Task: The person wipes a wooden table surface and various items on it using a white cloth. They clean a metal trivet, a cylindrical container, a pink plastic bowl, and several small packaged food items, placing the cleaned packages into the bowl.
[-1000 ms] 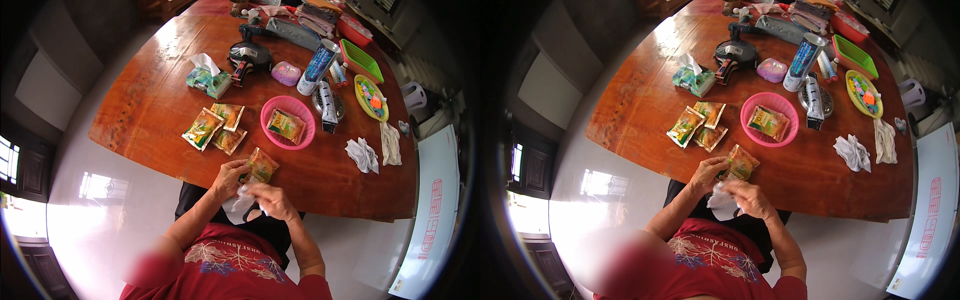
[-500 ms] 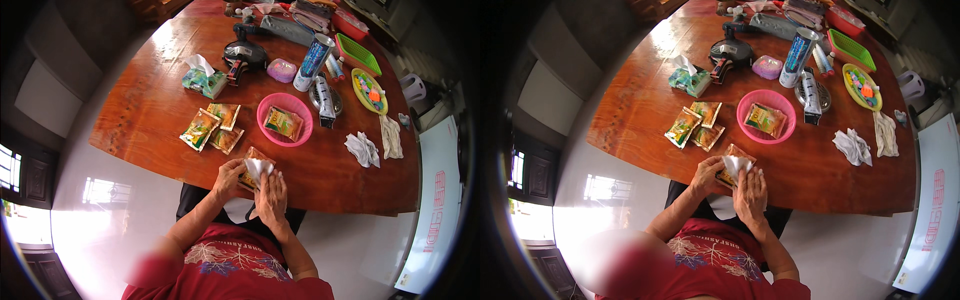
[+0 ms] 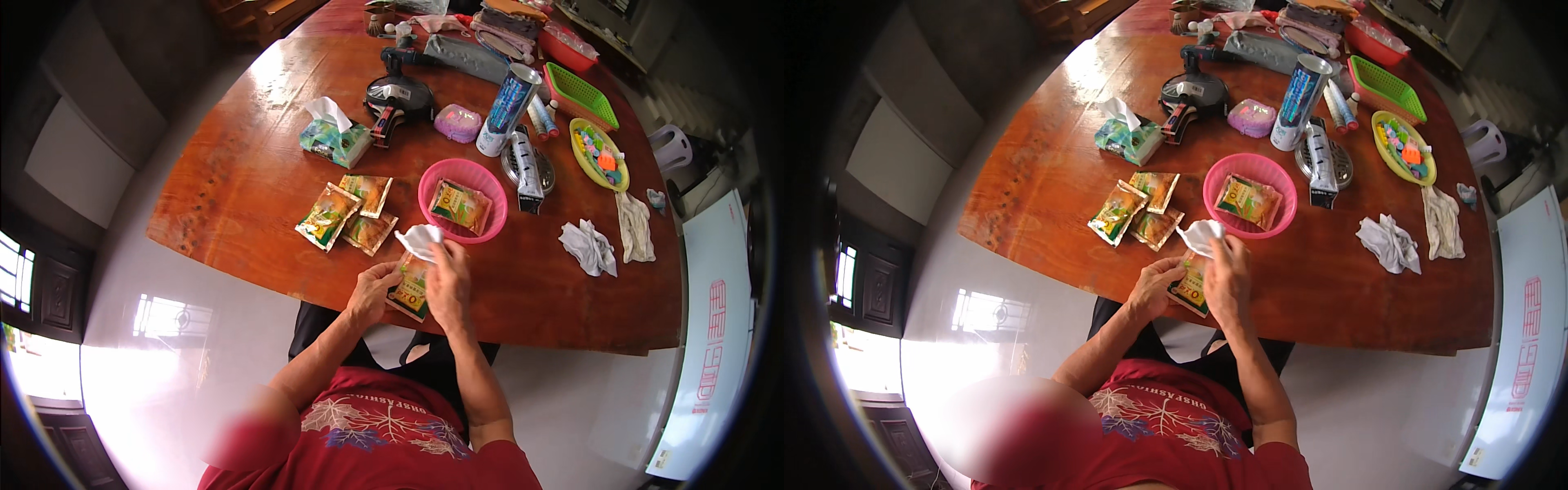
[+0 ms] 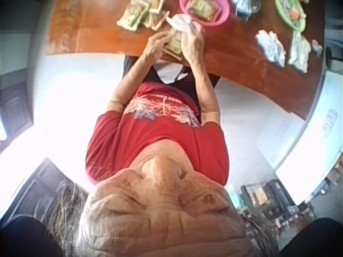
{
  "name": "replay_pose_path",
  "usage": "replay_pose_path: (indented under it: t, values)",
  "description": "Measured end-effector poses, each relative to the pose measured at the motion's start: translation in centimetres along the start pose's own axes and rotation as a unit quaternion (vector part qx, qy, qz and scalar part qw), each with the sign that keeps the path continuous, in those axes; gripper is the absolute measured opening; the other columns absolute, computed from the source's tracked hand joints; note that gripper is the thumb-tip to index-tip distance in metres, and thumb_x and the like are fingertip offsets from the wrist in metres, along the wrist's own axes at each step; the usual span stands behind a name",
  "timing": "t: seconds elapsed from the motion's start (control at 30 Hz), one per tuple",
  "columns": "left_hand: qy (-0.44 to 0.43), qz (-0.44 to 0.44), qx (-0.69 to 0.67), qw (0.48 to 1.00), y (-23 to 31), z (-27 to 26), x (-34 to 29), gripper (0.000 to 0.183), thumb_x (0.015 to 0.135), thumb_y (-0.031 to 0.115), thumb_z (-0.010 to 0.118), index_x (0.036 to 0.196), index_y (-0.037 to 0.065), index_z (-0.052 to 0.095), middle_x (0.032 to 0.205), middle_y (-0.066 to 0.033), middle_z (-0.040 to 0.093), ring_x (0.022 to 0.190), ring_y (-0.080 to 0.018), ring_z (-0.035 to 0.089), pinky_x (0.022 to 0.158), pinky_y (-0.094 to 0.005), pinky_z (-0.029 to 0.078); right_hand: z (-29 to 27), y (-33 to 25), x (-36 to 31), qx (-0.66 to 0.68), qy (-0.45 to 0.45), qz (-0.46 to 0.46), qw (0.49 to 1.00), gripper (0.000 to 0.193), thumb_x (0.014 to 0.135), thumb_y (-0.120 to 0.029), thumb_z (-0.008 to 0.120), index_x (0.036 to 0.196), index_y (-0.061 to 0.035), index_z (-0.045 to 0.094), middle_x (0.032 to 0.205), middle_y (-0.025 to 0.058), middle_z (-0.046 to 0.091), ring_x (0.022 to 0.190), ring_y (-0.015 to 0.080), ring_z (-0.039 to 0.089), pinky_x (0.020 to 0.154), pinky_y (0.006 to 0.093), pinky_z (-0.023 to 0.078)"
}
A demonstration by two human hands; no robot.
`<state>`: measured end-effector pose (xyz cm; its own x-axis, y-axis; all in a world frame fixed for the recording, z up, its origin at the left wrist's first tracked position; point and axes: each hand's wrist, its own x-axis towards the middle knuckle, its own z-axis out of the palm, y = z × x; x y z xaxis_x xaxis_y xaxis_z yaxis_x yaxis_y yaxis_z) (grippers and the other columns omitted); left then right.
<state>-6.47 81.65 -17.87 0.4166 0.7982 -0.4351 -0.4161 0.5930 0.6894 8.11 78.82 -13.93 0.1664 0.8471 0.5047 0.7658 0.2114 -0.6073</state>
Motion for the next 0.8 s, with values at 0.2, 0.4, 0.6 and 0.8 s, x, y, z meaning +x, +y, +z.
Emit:
replay_pose_path:
  t: [0.2,0.4,0.6,0.8]
  values:
    - [-0.005,0.037,0.012,0.999,0.1,-0.4,-0.8,0.024,0.094,0.015,0.052,0.112,-0.001,0.058,0.100,-0.0134,0.064,0.085,-0.0248,0.065,0.071,-0.0407,0.057,1.6,-1.3,-2.6,-0.123,-0.151,-0.123,0.973,0.045,0.082,-0.018,0.058,0.123,0.0005,0.051,0.137,0.0175,0.042,0.126,0.0335,0.040,0.099,0.0489,0.031]
    - [0.033,-0.036,-0.081,0.996,1.2,0.6,-1.3,0.025,0.092,0.012,0.057,0.111,-0.002,0.059,0.103,-0.0122,0.064,0.092,-0.0227,0.063,0.076,-0.0411,0.055,-2.9,-1.0,-7.3,-0.096,-0.251,-0.155,0.951,0.044,0.083,-0.006,0.049,0.127,0.0007,0.050,0.143,0.0142,0.037,0.131,0.0304,0.037,0.100,0.0395,0.033]
    - [0.026,-0.025,-0.010,0.999,1.2,1.3,-1.6,0.028,0.086,0.002,0.062,0.114,-0.002,0.060,0.100,-0.0103,0.067,0.091,-0.0209,0.066,0.081,-0.0336,0.055,-5.5,-0.4,-9.7,0.091,-0.304,-0.103,0.943,0.035,0.080,0.001,0.055,0.115,-0.0021,0.060,0.134,0.0111,0.047,0.125,0.0293,0.043,0.100,0.0395,0.037]
    - [-0.040,0.418,0.414,0.807,4.3,5.1,-4.0,0.030,0.081,-0.003,0.059,0.109,0.005,0.065,0.106,-0.0088,0.066,0.099,-0.0246,0.063,0.086,-0.0357,0.052,-10.0,0.5,-6.1,0.277,-0.085,0.123,0.949,0.036,0.086,-0.002,0.056,0.122,-0.0017,0.058,0.129,0.0126,0.051,0.115,0.0205,0.052,0.093,0.0312,0.044]
